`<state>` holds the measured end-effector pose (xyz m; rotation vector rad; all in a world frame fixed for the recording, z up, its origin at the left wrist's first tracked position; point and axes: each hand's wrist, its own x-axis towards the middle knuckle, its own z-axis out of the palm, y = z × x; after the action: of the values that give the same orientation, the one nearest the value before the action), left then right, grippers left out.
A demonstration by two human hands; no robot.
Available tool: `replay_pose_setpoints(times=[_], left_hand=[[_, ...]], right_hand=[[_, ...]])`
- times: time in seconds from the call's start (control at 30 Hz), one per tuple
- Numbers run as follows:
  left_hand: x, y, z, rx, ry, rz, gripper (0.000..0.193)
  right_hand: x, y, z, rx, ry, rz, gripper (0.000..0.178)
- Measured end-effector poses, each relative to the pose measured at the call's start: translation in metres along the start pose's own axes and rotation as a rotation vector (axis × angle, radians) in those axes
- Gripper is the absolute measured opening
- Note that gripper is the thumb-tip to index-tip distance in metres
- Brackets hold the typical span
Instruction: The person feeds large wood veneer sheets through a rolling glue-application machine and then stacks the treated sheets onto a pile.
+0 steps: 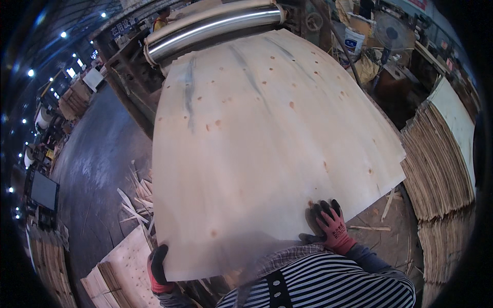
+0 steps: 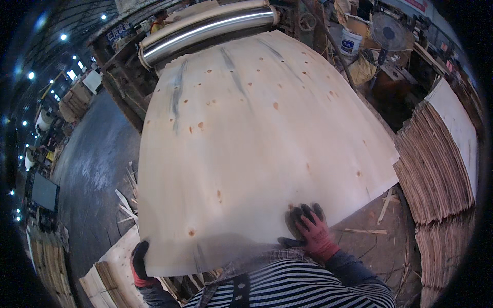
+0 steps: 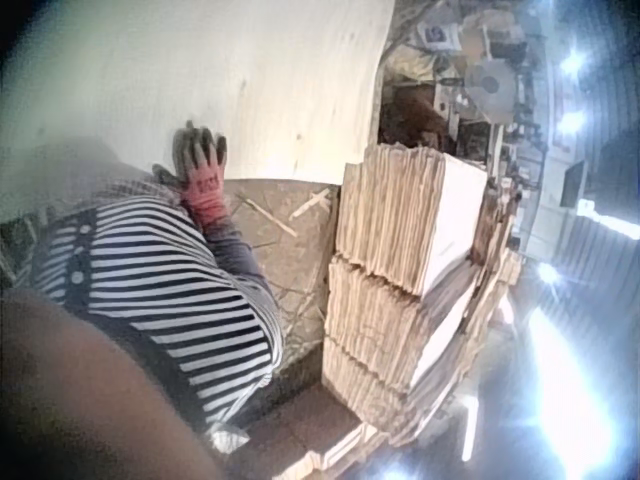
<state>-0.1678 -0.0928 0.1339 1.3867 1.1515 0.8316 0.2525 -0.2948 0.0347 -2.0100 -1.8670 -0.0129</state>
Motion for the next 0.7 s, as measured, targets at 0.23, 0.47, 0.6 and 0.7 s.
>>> replay_pose_setpoints(times=[0.23,0.47,0.6,0.7], left_hand=[[0.074,-0.015,0.011,0.485,0.082,0.397,0.034],[0.16,-0.038,0.032,-0.271,0.057,0.209,0.042],[0.135,-0.066,0.041,-0.513,0.136,-0.07,0.043],[0.114,-0.084,0.041,-0.107,0.19,0.078,0.043]], right_hand=[[0.085,0.06,-0.013,-0.069,0.122,-0.179,0.061],[0.283,0.116,0.014,-0.105,0.391,-0.19,0.062],[0.355,0.121,0.046,-0.164,0.298,-0.299,0.059],[0.411,0.151,0.088,-0.204,0.297,-0.156,0.06]])
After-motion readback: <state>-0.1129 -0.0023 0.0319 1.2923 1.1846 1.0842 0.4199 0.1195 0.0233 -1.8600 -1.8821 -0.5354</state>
